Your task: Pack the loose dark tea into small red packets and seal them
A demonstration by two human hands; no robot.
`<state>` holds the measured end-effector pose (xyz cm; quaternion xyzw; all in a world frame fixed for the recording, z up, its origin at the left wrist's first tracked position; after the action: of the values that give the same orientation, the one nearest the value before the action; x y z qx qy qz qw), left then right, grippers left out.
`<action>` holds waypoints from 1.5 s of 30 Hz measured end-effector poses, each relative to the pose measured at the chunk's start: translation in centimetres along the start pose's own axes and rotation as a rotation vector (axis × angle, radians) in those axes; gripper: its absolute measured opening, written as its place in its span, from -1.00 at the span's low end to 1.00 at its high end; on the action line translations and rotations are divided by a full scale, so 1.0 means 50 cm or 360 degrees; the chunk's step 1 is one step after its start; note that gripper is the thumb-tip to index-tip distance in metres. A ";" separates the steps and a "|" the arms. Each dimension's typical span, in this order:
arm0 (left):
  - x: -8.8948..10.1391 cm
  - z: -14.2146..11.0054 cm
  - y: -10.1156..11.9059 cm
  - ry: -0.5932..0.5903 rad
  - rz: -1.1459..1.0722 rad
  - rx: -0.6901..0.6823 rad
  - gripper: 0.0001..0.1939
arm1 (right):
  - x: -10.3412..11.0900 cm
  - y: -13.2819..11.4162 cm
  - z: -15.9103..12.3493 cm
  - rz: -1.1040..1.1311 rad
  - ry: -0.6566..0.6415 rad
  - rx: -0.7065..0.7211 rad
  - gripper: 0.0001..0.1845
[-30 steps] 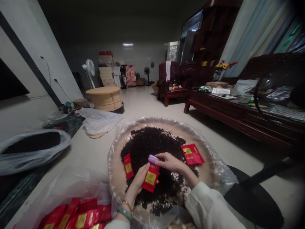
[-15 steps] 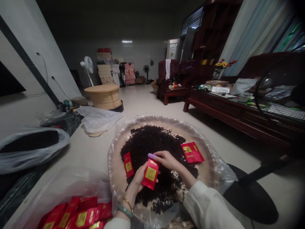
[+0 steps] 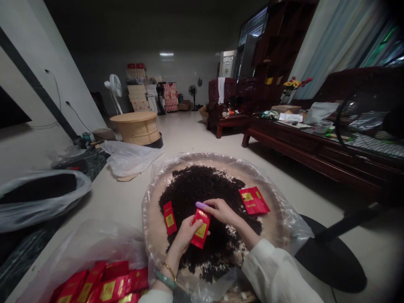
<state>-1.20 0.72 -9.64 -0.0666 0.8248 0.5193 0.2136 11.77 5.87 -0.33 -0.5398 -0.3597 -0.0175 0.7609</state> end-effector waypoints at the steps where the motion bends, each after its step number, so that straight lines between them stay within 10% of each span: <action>1: -0.001 -0.001 0.001 -0.0008 0.0003 0.0005 -0.46 | -0.001 -0.001 0.000 0.0014 0.0001 -0.0004 -0.49; 11: 0.000 -0.002 0.003 -0.0002 -0.0055 0.0046 -0.37 | 0.017 -0.010 -0.021 0.0563 -0.0068 -0.0340 -0.37; 45: 0.007 0.006 -0.016 0.0013 -0.0100 0.0113 -0.40 | -0.006 0.009 -0.003 0.0285 0.0055 -0.0080 -0.59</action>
<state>-1.18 0.65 -10.59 -0.0868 0.8411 0.4824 0.2286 11.82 5.85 -0.88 -0.5885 -0.2962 0.0324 0.7516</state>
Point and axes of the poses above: each hand's wrist, its own z-axis towards the middle knuckle, its own x-axis out of the back of the hand, y = z × x, the point moved 6 cm from there along z, towards the middle knuckle, and after that the axes turned 6 degrees about x, right-handed, at the moved point
